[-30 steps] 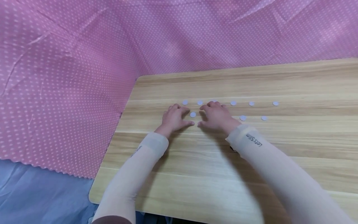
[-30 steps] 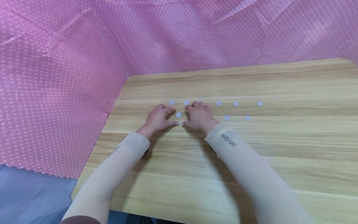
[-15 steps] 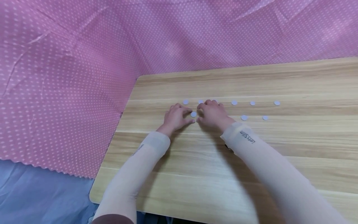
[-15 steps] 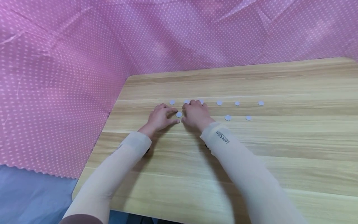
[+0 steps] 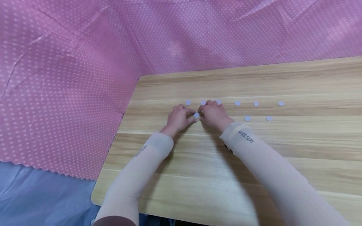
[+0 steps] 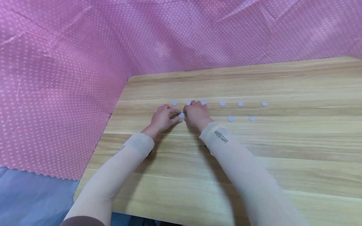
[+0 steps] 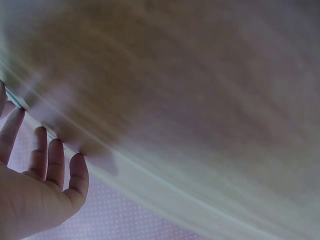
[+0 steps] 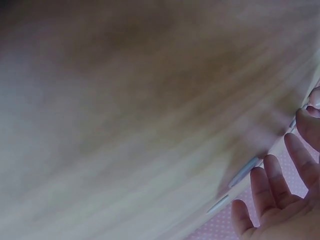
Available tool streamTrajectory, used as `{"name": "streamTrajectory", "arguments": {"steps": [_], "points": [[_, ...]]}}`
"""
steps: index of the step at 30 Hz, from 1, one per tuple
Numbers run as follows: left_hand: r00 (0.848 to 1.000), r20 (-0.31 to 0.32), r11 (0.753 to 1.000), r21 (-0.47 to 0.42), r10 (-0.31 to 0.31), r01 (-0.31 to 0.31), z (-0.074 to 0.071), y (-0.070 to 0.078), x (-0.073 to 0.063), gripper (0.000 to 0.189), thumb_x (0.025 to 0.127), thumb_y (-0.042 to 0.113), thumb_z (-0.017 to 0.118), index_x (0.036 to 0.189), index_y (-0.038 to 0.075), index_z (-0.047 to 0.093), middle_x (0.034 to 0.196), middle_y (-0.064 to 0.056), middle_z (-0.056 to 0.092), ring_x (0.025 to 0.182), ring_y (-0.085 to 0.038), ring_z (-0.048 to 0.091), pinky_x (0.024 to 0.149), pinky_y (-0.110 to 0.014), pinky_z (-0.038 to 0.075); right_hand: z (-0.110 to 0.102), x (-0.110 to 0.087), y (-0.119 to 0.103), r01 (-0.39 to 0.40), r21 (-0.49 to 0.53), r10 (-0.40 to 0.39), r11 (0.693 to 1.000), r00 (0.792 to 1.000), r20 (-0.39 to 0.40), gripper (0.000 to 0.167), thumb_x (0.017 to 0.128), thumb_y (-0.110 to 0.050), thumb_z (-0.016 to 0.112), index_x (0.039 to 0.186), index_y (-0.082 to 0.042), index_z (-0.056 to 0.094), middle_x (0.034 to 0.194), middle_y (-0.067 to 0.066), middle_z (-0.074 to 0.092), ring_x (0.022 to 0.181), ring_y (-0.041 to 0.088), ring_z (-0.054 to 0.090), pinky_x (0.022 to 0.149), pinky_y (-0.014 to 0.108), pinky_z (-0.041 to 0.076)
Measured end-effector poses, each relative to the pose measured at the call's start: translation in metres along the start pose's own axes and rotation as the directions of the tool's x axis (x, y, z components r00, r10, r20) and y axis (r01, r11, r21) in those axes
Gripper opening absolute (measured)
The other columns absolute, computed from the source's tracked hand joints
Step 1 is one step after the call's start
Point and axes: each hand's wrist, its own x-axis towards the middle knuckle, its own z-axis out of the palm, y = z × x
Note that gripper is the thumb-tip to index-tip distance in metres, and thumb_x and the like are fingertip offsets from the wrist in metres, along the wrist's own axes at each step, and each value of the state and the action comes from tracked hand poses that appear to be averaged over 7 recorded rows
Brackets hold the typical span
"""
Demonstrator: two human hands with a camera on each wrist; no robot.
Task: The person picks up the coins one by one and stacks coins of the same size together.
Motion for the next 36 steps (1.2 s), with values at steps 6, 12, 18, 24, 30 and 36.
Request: {"name": "streamTrajectory", "arguments": {"steps": [6,12,18,24,30,36], "points": [[1.0,-0.014,1.0,-0.001,0.007,-0.007,0.002,0.002,0.001,0.034,0.084,0.041,0.072,0.114,0.027,0.07,0.109,0.002,0.056,0.101,-0.018,0.047,0.082,-0.041,0.041,0.001,0.0,-0.001,0.002,-0.022,-0.002,1.0,1.0,-0.008,0.027,0.092,-0.024,0.064,0.117,-0.016,0.067,0.118,0.013,0.056,0.108,0.035,0.048,0.096,0.059,0.032],[1.0,-0.014,1.0,-0.01,0.009,-0.009,0.003,0.004,0.0,0.03,0.085,0.038,0.071,0.112,0.027,0.071,0.107,0.003,0.057,0.099,-0.017,0.047,0.082,-0.04,0.04,0.001,-0.002,-0.003,0.004,-0.014,-0.004,1.0,1.0,-0.01,0.022,0.092,-0.025,0.064,0.111,-0.015,0.069,0.118,0.013,0.058,0.109,0.036,0.049,0.096,0.061,0.031],[1.0,-0.021,1.0,-0.016,0.021,-0.021,0.004,0.005,0.0,0.026,0.084,0.036,0.072,0.109,0.027,0.072,0.108,0.004,0.06,0.099,-0.016,0.049,0.081,-0.038,0.041,0.002,-0.003,-0.002,0.011,-0.022,-0.012,1.0,1.0,-0.02,0.021,0.091,-0.023,0.066,0.109,-0.015,0.07,0.114,0.012,0.059,0.105,0.035,0.05,0.094,0.061,0.033],[0.999,-0.022,0.999,-0.019,0.042,-0.042,0.003,0.006,-0.001,0.025,0.084,0.034,0.073,0.107,0.025,0.073,0.107,0.004,0.062,0.097,-0.017,0.052,0.079,-0.036,0.042,0.002,-0.005,-0.001,0.024,-0.04,-0.025,0.999,0.999,-0.027,0.018,0.09,-0.021,0.067,0.106,-0.014,0.071,0.108,0.011,0.06,0.1,0.033,0.051,0.09,0.057,0.037],[0.999,-0.006,0.998,-0.042,0.053,-0.053,0.003,0.009,-0.005,0.025,0.083,0.034,0.074,0.107,0.024,0.073,0.104,0.004,0.062,0.096,-0.017,0.051,0.081,-0.035,0.04,0.002,-0.009,0.0,0.04,-0.051,-0.042,0.998,0.999,-0.032,0.017,0.089,-0.022,0.068,0.104,-0.014,0.072,0.107,0.01,0.06,0.099,0.032,0.051,0.086,0.052,0.038],[0.998,0.002,0.996,-0.067,0.064,-0.063,0.004,0.011,-0.008,0.023,0.082,0.033,0.075,0.103,0.022,0.074,0.104,0.004,0.062,0.096,-0.016,0.052,0.082,-0.034,0.041,0.002,-0.014,-0.001,0.047,-0.043,-0.048,0.998,0.999,-0.02,0.019,0.089,-0.022,0.068,0.105,-0.012,0.071,0.107,0.011,0.061,0.101,0.033,0.052,0.087,0.053,0.039]]}}
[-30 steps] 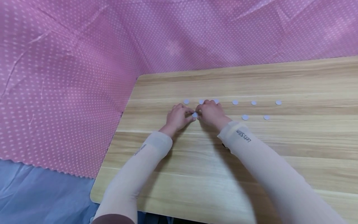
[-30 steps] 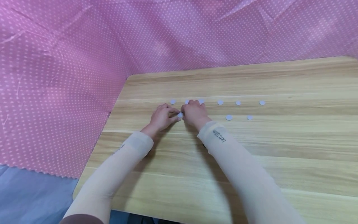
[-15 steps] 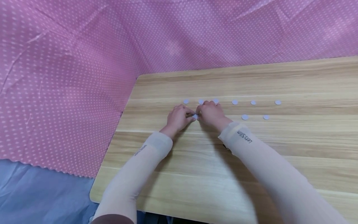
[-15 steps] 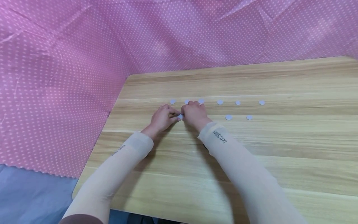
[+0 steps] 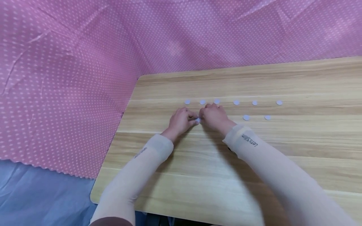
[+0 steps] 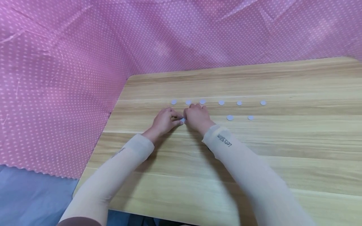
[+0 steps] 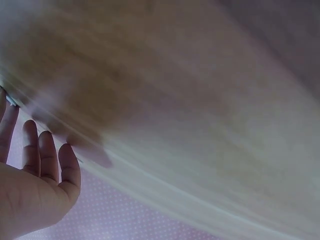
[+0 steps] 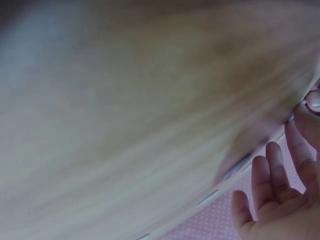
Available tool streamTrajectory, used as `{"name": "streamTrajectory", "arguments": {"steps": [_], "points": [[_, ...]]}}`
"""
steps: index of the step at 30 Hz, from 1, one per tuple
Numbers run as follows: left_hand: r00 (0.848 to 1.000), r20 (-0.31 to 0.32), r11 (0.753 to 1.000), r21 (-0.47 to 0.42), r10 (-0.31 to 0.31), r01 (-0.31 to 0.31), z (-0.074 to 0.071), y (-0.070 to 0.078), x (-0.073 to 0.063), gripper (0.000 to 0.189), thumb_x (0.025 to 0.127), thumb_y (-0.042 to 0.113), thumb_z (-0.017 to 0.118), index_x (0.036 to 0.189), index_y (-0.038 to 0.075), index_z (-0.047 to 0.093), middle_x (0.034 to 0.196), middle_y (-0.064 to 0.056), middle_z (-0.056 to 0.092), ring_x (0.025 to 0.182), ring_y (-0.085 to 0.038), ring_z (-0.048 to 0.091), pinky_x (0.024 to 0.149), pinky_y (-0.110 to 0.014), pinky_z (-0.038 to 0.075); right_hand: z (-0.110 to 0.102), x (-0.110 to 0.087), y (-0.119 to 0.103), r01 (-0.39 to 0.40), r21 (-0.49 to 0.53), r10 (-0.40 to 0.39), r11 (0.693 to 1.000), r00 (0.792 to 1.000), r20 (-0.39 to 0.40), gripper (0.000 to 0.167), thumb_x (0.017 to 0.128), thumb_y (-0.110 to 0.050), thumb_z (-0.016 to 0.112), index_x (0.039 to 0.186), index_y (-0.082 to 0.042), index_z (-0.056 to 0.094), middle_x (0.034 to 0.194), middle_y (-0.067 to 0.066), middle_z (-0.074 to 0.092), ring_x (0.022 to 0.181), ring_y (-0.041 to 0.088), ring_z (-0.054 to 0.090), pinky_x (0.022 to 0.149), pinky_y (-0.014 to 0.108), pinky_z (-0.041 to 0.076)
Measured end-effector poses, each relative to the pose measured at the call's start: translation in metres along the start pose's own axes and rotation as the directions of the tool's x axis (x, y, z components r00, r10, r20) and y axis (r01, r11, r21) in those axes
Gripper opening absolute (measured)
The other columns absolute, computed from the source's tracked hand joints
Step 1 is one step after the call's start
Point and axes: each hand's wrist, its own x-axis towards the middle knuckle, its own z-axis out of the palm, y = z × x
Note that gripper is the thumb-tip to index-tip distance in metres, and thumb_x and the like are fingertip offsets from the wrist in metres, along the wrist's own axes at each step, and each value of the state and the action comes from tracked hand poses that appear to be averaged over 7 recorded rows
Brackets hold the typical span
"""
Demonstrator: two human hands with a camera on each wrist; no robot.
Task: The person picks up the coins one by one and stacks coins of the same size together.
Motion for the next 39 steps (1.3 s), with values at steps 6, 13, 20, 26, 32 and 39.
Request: {"name": "streamTrajectory", "arguments": {"steps": [6,13,20,26,32,39], "points": [[1.0,0.009,0.999,-0.032,0.007,-0.007,0.0,0.003,-0.004,0.022,0.082,0.031,0.076,0.101,0.023,0.075,0.101,0.003,0.062,0.094,-0.015,0.053,0.078,-0.032,0.042,0.0,-0.004,0.001,0.016,-0.001,-0.016,1.0,1.0,0.016,0.018,0.088,-0.021,0.069,0.103,-0.011,0.072,0.106,0.011,0.062,0.102,0.033,0.052,0.088,0.053,0.04],[1.0,0.025,0.997,-0.073,0.018,-0.016,0.001,0.003,-0.007,0.021,0.08,0.031,0.078,0.099,0.022,0.076,0.102,0.004,0.063,0.097,-0.015,0.053,0.081,-0.033,0.043,0.0,-0.01,0.004,0.04,-0.001,-0.04,0.999,0.999,0.015,0.017,0.087,-0.021,0.069,0.101,-0.012,0.072,0.104,0.009,0.062,0.1,0.032,0.052,0.089,0.053,0.038],[0.999,0.041,0.989,-0.144,0.03,-0.024,0.001,0.001,-0.01,0.02,0.077,0.03,0.08,0.095,0.02,0.076,0.099,0.007,0.064,0.101,-0.014,0.051,0.09,-0.034,0.039,-0.001,-0.019,-0.002,0.013,0.053,-0.014,0.999,1.0,0.02,0.016,0.083,-0.022,0.075,0.097,-0.014,0.073,0.105,0.006,0.061,0.102,0.031,0.05,0.086,0.052,0.033],[0.998,0.061,0.978,-0.209,0.023,-0.01,-0.001,0.0,-0.015,0.02,0.077,0.027,0.082,0.094,0.019,0.076,0.098,0.006,0.06,0.103,-0.016,0.049,0.093,-0.033,0.037,0.0,-0.025,-0.007,0.05,0.02,-0.05,0.999,0.999,-0.009,0.014,0.083,-0.02,0.075,0.095,-0.012,0.074,0.097,0.006,0.064,0.092,0.027,0.052,0.082,0.049,0.038],[0.997,0.074,0.968,-0.25,0.035,-0.015,-0.002,0.0,-0.018,0.019,0.076,0.025,0.082,0.092,0.018,0.076,0.097,0.007,0.058,0.102,-0.015,0.048,0.093,-0.033,0.037,0.003,-0.031,-0.008,0.073,0.025,-0.072,0.997,0.997,-0.041,0.013,0.083,-0.016,0.074,0.094,-0.009,0.074,0.09,0.005,0.066,0.088,0.024,0.055,0.082,0.046,0.042],[0.995,0.076,0.97,-0.241,0.061,-0.041,-0.002,0.003,-0.02,0.019,0.074,0.024,0.083,0.091,0.018,0.076,0.095,0.006,0.058,0.099,-0.015,0.048,0.092,-0.033,0.035,-0.001,-0.037,-0.009,0.001,0.102,-0.003,0.995,1.0,0.022,0.016,0.082,-0.017,0.075,0.097,-0.009,0.073,0.093,0.006,0.065,0.091,0.027,0.054,0.082,0.047,0.043]]}}
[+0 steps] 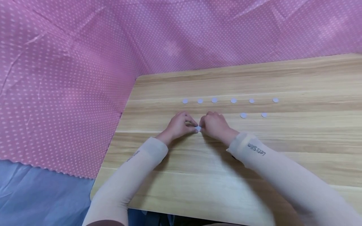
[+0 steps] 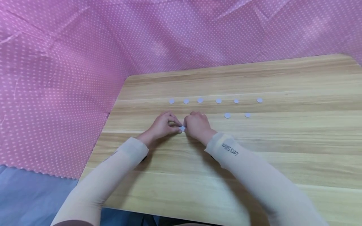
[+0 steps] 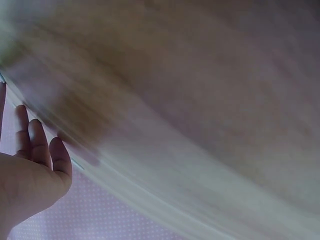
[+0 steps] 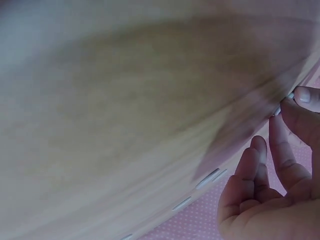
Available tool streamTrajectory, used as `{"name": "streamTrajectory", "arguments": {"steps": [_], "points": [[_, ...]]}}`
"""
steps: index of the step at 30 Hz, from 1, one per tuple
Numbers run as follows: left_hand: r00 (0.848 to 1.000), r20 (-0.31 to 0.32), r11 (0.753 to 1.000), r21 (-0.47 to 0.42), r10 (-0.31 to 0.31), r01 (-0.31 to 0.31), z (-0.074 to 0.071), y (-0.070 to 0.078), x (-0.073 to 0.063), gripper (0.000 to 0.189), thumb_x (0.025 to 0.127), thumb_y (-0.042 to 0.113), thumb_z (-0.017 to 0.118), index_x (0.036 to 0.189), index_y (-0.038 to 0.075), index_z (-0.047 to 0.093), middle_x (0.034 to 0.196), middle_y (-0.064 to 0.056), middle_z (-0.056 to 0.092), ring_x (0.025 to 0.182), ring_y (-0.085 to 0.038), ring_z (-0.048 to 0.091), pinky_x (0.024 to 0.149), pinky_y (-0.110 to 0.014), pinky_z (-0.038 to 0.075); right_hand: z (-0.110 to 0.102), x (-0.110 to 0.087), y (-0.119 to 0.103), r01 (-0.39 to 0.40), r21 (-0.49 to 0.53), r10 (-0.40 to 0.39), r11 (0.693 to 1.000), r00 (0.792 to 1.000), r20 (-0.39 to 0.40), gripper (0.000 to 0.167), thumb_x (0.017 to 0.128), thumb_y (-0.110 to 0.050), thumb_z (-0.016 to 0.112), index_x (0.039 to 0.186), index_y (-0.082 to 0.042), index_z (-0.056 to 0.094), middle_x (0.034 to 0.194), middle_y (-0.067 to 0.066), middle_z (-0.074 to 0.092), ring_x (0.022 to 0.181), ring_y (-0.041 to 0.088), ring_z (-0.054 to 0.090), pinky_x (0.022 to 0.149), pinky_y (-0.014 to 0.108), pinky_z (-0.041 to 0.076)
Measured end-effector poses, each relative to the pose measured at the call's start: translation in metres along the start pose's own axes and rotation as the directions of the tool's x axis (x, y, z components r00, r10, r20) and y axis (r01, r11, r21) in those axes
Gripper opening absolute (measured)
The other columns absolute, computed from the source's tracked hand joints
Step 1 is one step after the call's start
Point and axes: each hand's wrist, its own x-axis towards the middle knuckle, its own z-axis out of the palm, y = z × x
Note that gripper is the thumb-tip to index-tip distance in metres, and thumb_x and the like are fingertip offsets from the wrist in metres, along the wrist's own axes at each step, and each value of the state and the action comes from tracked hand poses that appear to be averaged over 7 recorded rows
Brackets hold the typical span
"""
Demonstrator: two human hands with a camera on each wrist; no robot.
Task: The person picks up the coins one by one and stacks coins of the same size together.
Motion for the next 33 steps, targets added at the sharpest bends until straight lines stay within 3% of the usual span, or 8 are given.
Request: {"name": "streamTrajectory", "arguments": {"steps": [5,12,18,33], "points": [[1.0,0.019,1.0,0.008,0.007,-0.007,0.003,0.0,-0.001,0.021,0.074,0.026,0.083,0.092,0.018,0.076,0.095,0.006,0.059,0.099,-0.014,0.049,0.095,-0.035,0.033,-0.001,-0.003,0.004,-0.055,0.079,0.052,0.995,0.998,0.043,0.017,0.083,-0.017,0.075,0.098,-0.009,0.072,0.093,0.004,0.063,0.093,0.026,0.054,0.083,0.048,0.043],[0.999,0.025,0.999,0.027,0.034,-0.035,0.006,0.005,-0.001,0.021,0.074,0.025,0.083,0.092,0.018,0.076,0.096,0.006,0.061,0.099,-0.015,0.05,0.097,-0.036,0.032,-0.003,-0.007,0.013,-0.072,0.18,0.061,0.981,0.996,0.067,0.015,0.082,-0.013,0.075,0.094,-0.007,0.071,0.092,0.004,0.068,0.09,0.023,0.056,0.084,0.042,0.044],[0.997,0.036,0.996,0.044,0.071,-0.072,0.01,0.01,0.0,0.022,0.073,0.027,0.084,0.092,0.017,0.076,0.096,0.005,0.06,0.097,-0.014,0.05,0.095,-0.036,0.033,-0.003,-0.01,0.017,-0.078,0.179,0.066,0.981,0.995,0.074,0.015,0.082,-0.015,0.076,0.093,-0.008,0.071,0.088,0.002,0.067,0.087,0.023,0.055,0.081,0.04,0.044],[0.997,0.041,0.996,0.057,0.066,-0.068,0.017,0.015,0.0,0.02,0.074,0.03,0.083,0.091,0.021,0.076,0.098,0.008,0.057,0.097,-0.013,0.048,0.092,-0.037,0.033,-0.004,-0.015,0.022,-0.068,0.181,0.057,0.981,0.996,0.069,0.015,0.081,-0.014,0.077,0.092,-0.007,0.071,0.086,0.002,0.066,0.086,0.022,0.054,0.08,0.04,0.044]]}}
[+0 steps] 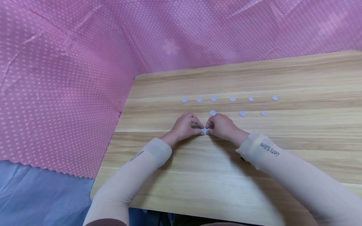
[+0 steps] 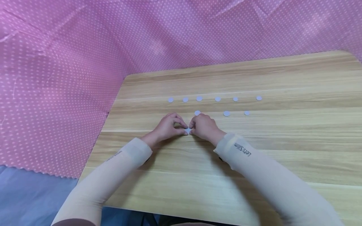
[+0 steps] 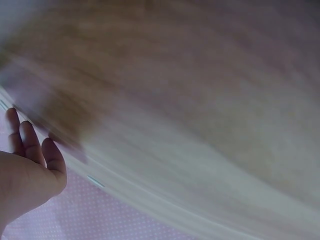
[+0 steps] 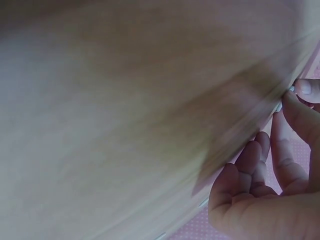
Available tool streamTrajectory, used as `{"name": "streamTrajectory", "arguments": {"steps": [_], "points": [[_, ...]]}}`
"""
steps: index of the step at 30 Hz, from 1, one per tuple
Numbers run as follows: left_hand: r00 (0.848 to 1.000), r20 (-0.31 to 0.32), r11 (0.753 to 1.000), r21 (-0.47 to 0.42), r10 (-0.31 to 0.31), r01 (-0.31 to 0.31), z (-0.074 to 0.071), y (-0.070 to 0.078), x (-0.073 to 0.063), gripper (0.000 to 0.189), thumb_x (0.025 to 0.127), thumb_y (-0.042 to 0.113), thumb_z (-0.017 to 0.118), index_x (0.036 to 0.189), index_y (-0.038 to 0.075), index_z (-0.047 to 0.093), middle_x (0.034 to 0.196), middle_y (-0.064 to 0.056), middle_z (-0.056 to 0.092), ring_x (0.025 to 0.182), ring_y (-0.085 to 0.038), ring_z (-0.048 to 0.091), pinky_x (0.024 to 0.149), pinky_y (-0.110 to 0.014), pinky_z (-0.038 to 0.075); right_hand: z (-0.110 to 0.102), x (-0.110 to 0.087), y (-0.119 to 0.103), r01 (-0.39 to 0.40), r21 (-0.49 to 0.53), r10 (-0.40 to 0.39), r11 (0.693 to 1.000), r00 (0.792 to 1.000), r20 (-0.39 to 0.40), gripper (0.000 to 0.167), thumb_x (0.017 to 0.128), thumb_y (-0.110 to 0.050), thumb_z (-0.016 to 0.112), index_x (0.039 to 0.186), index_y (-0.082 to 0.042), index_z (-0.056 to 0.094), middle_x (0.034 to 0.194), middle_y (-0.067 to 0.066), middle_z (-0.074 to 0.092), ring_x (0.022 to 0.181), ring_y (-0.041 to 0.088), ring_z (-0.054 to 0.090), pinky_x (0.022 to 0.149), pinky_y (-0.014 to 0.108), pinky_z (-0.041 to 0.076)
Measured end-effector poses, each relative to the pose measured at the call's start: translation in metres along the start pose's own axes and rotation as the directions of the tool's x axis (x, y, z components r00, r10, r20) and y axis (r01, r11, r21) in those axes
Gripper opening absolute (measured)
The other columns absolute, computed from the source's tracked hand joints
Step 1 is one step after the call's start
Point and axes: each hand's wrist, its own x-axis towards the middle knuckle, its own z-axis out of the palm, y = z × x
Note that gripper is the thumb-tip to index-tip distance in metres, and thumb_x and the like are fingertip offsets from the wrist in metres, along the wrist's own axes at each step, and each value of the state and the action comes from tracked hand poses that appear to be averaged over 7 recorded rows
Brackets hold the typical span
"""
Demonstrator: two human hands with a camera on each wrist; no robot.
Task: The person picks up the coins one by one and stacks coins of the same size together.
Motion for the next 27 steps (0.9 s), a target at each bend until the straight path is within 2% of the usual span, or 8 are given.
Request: {"name": "streamTrajectory", "arguments": {"steps": [7,11,14,17,23,27], "points": [[1.0,0.008,1.0,-0.006,0.005,-0.005,-0.002,0.002,0.001,0.021,0.074,0.03,0.083,0.092,0.021,0.076,0.097,0.008,0.056,0.095,-0.012,0.047,0.09,-0.035,0.034,-0.003,-0.002,0.0,-0.002,0.016,0.002,1.0,1.0,0.001,0.016,0.08,-0.014,0.077,0.093,-0.006,0.071,0.088,0.004,0.066,0.086,0.023,0.055,0.081,0.04,0.044],[1.0,0.021,0.997,-0.08,0.0,0.001,-0.009,0.001,0.003,0.024,0.074,0.026,0.083,0.094,0.015,0.075,0.097,0.005,0.061,0.097,-0.013,0.052,0.092,-0.032,0.038,-0.004,-0.002,0.0,-0.007,0.033,0.007,0.999,1.0,0.009,0.015,0.081,-0.014,0.077,0.092,-0.007,0.07,0.088,0.004,0.066,0.086,0.022,0.056,0.082,0.041,0.045],[0.999,-0.009,0.986,-0.161,-0.048,0.046,-0.017,-0.006,0.007,0.026,0.074,0.023,0.083,0.096,0.011,0.073,0.099,0.002,0.064,0.099,-0.015,0.056,0.092,-0.03,0.042,-0.005,-0.003,0.0,-0.008,0.045,0.008,0.999,1.0,0.008,0.015,0.08,-0.013,0.077,0.092,-0.007,0.07,0.088,0.003,0.066,0.086,0.022,0.057,0.083,0.041,0.045],[0.991,-0.061,0.974,-0.201,-0.123,0.108,-0.025,-0.016,0.011,0.028,0.075,0.021,0.082,0.099,0.011,0.072,0.104,0.001,0.064,0.1,-0.016,0.057,0.093,-0.031,0.042,-0.006,-0.004,0.001,-0.009,0.051,0.009,0.999,1.0,0.004,0.015,0.08,-0.013,0.077,0.091,-0.008,0.07,0.087,0.003,0.065,0.085,0.022,0.057,0.082,0.04,0.045],[0.968,-0.119,0.955,-0.229,-0.222,0.19,-0.041,-0.038,0.019,0.03,0.079,0.019,0.079,0.106,0.009,0.069,0.112,-0.004,0.056,0.1,-0.019,0.057,0.091,-0.03,0.044,-0.006,-0.006,0.0,-0.02,0.059,0.02,0.998,1.0,0.001,0.013,0.08,-0.013,0.077,0.09,-0.008,0.07,0.086,0.002,0.064,0.085,0.021,0.055,0.08,0.039,0.045],[0.96,-0.128,0.946,-0.247,-0.248,0.211,-0.05,-0.047,0.025,0.034,0.08,0.019,0.078,0.111,0.007,0.067,0.115,-0.007,0.057,0.102,-0.021,0.058,0.091,-0.031,0.045,-0.006,-0.006,0.0,-0.019,0.051,0.019,0.999,1.0,0.0,0.013,0.08,-0.013,0.077,0.09,-0.009,0.07,0.087,0.002,0.064,0.086,0.022,0.055,0.08,0.039,0.045]]}}
